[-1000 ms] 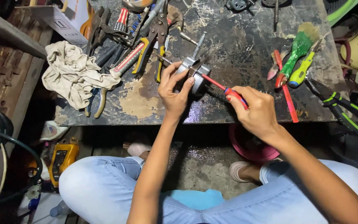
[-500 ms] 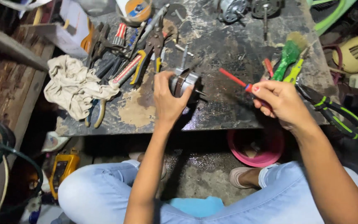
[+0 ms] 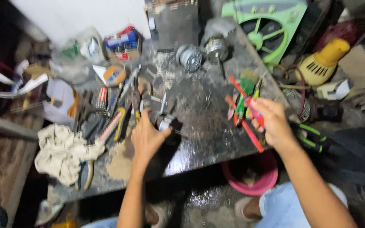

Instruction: A person uses a screwdriver to pry and adjust the casing of a small electric motor on a workbench.

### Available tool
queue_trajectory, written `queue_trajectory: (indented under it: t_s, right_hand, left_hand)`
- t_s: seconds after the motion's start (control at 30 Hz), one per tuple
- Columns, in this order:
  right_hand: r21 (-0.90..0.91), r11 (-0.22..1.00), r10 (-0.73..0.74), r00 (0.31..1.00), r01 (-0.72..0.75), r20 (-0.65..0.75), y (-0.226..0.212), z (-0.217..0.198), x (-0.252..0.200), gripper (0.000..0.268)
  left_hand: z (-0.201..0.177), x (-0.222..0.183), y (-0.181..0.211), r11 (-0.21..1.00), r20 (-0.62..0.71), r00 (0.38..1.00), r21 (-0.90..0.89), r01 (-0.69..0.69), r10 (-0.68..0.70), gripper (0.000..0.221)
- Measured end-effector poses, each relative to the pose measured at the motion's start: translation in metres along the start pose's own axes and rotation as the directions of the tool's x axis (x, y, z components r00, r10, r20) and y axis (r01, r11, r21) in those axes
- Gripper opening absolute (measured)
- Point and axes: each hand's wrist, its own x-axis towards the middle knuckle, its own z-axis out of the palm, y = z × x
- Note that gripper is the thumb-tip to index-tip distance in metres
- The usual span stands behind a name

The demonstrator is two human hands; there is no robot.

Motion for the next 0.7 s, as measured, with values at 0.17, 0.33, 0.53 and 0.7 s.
queue_trajectory:
  t_s: [0.17,0.33,0.53,0.7]
  right_hand:
    - [0.022,0.999,0.047,0.998,-0.047,-0.041,-0.003,0.004,0.005,0.031]
    - [0.058,0.997,0.059,0.997,-0.056,-0.053,0.0,0.018,0.009,0.031]
    - [0.097,0.995,0.039,0.99,-0.027,-0.132,0.005,0.037,0.002,0.033]
    - [0.132,0.991,-0.008,0.987,0.029,-0.158,0.011,0.042,0.006,0.027]
  left_hand:
    - [-0.008,0.008,0.007,0.993,0.149,0.988,0.112,-0.045,0.028,0.085]
    - [-0.007,0.018,0.02,0.906,0.174,0.973,0.369,-0.207,0.152,0.083]
    - [0.045,0.085,0.081,0.801,0.159,0.838,0.244,-0.546,0.522,0.028]
    - [0.102,0.178,0.124,0.772,0.507,0.749,0.227,-0.593,0.426,0.035]
